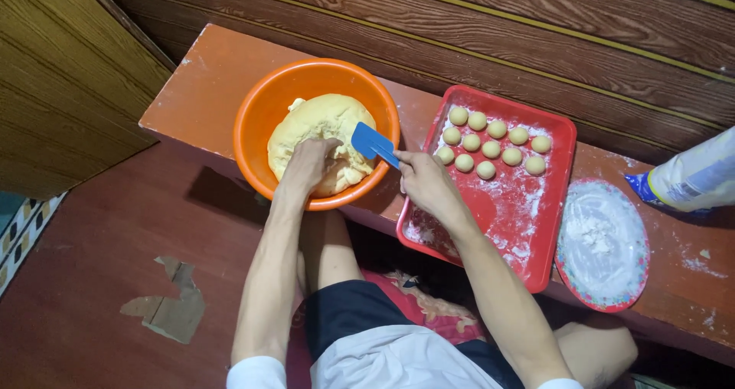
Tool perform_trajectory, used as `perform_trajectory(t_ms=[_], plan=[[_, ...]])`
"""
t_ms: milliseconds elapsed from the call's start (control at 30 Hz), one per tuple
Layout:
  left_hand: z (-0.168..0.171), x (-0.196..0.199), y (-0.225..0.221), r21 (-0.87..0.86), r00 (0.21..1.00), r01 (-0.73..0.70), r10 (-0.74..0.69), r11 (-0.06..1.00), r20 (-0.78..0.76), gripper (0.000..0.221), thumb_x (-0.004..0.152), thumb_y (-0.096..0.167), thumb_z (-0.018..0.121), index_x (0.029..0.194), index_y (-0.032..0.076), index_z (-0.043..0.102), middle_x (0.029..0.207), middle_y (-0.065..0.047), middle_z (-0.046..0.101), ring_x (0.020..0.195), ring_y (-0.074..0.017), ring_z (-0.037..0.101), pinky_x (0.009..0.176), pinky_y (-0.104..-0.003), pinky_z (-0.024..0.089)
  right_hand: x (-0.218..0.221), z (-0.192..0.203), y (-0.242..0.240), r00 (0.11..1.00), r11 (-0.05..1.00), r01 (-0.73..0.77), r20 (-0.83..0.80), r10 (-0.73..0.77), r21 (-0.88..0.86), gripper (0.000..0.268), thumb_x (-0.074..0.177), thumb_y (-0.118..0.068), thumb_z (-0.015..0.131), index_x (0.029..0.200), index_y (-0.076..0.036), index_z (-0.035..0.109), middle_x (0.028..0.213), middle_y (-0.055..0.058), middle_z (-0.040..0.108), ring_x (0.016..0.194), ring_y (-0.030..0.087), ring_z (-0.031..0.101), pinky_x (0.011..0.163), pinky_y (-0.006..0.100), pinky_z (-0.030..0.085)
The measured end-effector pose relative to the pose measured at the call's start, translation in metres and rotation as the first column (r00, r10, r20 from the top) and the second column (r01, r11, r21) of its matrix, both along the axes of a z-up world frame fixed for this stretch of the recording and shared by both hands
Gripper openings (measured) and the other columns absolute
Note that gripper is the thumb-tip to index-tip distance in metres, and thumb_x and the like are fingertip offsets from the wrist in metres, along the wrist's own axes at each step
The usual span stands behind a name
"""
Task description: Flattening small portions of dough into discs by hand on a floured surface in a bakery production area.
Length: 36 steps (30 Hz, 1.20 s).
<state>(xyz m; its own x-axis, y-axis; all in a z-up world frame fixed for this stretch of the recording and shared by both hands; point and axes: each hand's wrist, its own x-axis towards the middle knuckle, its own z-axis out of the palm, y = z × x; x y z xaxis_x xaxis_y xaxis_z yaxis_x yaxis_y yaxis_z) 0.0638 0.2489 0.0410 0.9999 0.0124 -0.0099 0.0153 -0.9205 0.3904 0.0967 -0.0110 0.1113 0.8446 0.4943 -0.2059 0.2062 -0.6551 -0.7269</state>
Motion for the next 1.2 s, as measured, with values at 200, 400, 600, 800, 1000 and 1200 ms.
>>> perform_trajectory(t_ms=[200,400,600,800,1000,1200], plan=[[-0.019,0.011,0.008,-0.05,0.997,-0.044,0.047,0.998,0.061,0.035,0.083,0.014,0.073,0.117,0.022,0.07,0.095,-0.01,0.073,0.102,-0.0338,0.071,0.092,-0.051,0.055,-0.003,0.01,0.012,0.998,0.993,0.05,-0.031,-0.047,0.103,0.051,0.097,-0.014,0.047,0.147,-0.015,0.044,0.08,0.02,0.071,0.096,0.045,0.069,0.092,0.061,0.046],[-0.004,0.004,-0.001,-0.169,0.996,-0.073,0.081,0.983,0.039,0.033,0.087,0.011,0.07,0.119,0.017,0.068,0.102,-0.013,0.072,0.106,-0.0372,0.069,0.094,-0.054,0.054,0.008,0.004,0.029,0.999,0.999,0.028,-0.032,-0.027,0.018,0.047,0.097,-0.014,0.049,0.142,-0.012,0.061,0.133,0.026,0.064,0.13,0.047,0.055,0.11,0.059,0.042],[-0.002,0.004,-0.001,-0.242,0.991,-0.092,0.111,0.966,0.068,0.033,0.091,0.01,0.068,0.124,0.015,0.064,0.101,-0.015,0.068,0.107,-0.0406,0.067,0.093,-0.057,0.053,0.004,-0.003,0.02,0.999,0.997,-0.03,0.041,0.034,-0.078,0.037,0.096,-0.017,0.048,0.123,-0.015,0.072,0.106,0.026,0.073,0.111,0.048,0.066,0.096,0.061,0.052],[0.002,0.003,-0.005,-0.229,0.989,-0.114,0.133,0.967,0.068,0.03,0.096,0.011,0.06,0.126,0.012,0.057,0.107,-0.021,0.065,0.109,-0.0446,0.065,0.093,-0.058,0.051,0.003,0.001,0.033,1.0,0.999,-0.018,0.002,0.018,-0.048,0.034,0.09,-0.016,0.051,0.112,-0.003,0.073,0.1,0.031,0.073,0.107,0.05,0.067,0.091,0.061,0.053],[-0.002,0.012,-0.007,-0.187,0.98,-0.145,0.167,0.972,0.11,0.025,0.098,0.014,0.059,0.123,0.01,0.055,0.106,-0.02,0.063,0.108,-0.0441,0.065,0.091,-0.058,0.052,0.027,-0.031,0.045,0.998,0.996,-0.058,0.009,0.059,-0.072,0.034,0.089,-0.017,0.053,0.112,-0.004,0.074,0.098,0.028,0.074,0.108,0.049,0.068,0.091,0.063,0.052],[0.0,0.015,-0.008,-0.249,0.932,-0.121,0.196,0.961,0.305,0.016,0.097,0.021,0.065,0.112,0.018,0.06,0.096,-0.01,0.062,0.1,-0.0385,0.067,0.082,-0.055,0.055,0.02,-0.03,0.051,0.996,0.993,-0.09,-0.019,0.089,-0.077,0.032,0.089,-0.018,0.055,0.111,-0.007,0.076,0.103,0.029,0.073,0.109,0.048,0.067,0.091,0.061,0.053]])
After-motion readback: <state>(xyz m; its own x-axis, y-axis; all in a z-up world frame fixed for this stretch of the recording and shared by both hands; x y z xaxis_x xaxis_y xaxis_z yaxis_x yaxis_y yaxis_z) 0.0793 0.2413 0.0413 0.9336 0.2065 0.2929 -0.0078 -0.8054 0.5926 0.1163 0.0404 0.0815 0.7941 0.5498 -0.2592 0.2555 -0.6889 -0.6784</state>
